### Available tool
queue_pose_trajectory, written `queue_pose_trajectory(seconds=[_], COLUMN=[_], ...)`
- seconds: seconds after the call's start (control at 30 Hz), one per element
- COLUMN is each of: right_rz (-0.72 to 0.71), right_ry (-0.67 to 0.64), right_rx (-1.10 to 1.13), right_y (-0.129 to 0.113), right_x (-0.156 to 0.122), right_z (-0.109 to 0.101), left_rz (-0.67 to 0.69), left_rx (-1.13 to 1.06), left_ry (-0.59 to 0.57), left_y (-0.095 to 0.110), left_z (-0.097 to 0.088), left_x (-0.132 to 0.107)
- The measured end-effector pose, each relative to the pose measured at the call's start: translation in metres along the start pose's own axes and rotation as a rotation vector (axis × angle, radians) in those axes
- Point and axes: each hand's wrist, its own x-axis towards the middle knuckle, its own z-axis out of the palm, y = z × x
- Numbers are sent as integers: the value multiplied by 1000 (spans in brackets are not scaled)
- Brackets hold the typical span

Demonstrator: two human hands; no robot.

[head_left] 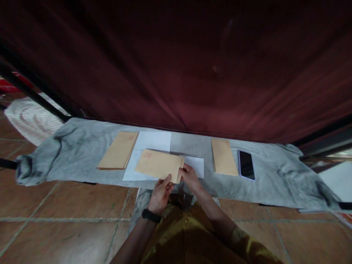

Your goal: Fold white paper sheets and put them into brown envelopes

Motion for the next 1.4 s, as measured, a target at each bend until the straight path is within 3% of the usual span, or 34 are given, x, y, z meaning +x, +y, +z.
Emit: queue_pose_trajectory(seconds=[0.1,0.17,0.27,0.33,0.4,0.47,0.6,0.77,1.0,1.2,1.4], right_rz=[-98,-136,-164,-175,-191,-209,-221,-227,-204,-404,-382], right_ry=[64,95,118,119,110,102,70,77,164,351,213], right_rx=[-238,-331,-387,-384,-372,-370,-389,-453,-559,-985,-1357], right_y=[5,7,9,9,9,7,2,1,3,-10,-30], right_x=[8,12,14,13,12,10,6,3,1,-11,-21], right_z=[-8,-12,-15,-16,-17,-18,-22,-23,-23,-24,-25], left_rz=[-92,-45,367,720,946,1048,1098,1084,1178,1237,1246], left_rx=[144,348,733,981,1271,1526,1853,1987,1938,1914,1910], left_ry=[-86,-168,-201,-207,-276,-319,-410,-459,-428,-397,-408], left_y=[-5,-7,5,21,40,57,74,75,76,71,66], left_z=[-5,-9,-12,-12,-12,-13,-16,-15,-15,-14,-11], left_x=[-8,-15,-21,-17,-7,8,35,47,46,45,46])
